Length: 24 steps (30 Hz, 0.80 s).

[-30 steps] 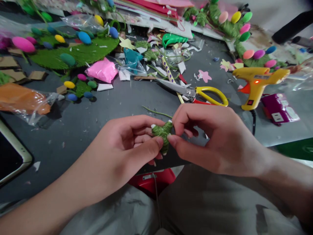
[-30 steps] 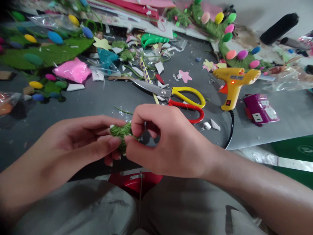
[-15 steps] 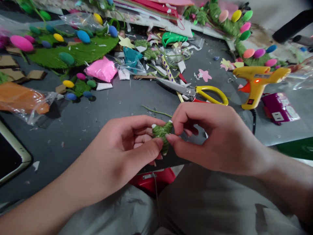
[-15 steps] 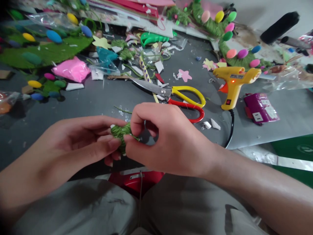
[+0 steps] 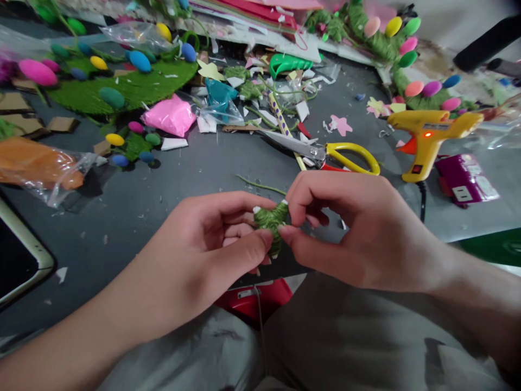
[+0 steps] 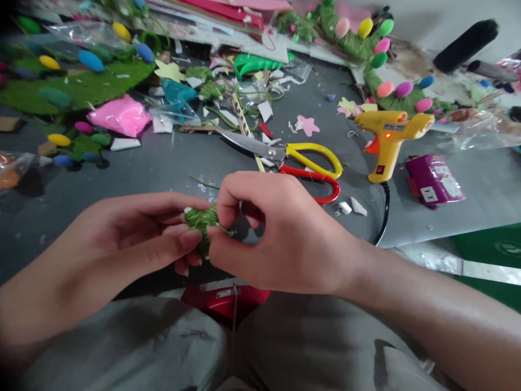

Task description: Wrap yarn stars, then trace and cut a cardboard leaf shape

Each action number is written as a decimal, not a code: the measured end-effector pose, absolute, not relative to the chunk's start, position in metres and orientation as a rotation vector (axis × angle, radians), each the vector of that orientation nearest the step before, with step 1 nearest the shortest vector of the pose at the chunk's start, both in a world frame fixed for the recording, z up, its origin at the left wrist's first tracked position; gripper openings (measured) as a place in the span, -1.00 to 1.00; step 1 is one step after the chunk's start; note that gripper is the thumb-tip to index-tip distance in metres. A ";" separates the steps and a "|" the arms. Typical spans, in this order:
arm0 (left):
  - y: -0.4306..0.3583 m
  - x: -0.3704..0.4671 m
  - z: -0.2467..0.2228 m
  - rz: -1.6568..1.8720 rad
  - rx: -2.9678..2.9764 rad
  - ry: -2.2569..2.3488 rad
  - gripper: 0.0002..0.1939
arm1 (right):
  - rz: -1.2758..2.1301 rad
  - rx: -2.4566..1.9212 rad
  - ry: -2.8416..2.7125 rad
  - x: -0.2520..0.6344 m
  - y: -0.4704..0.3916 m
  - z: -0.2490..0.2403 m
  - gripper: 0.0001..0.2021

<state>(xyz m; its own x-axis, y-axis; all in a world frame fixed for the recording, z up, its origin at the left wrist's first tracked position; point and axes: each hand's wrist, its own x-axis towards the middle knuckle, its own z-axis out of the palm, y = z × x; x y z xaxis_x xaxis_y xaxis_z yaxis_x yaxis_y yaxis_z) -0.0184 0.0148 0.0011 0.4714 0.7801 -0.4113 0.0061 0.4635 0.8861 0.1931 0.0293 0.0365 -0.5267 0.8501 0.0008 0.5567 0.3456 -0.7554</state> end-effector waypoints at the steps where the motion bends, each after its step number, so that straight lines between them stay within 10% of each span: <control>1: 0.015 -0.018 0.001 0.576 0.986 0.972 -0.74 | 1.012 -1.234 -2.220 0.193 0.030 0.036 -0.82; 24: 0.014 -0.018 0.004 0.586 0.972 1.003 -0.72 | 1.075 -1.282 -2.194 0.196 0.029 0.039 -0.83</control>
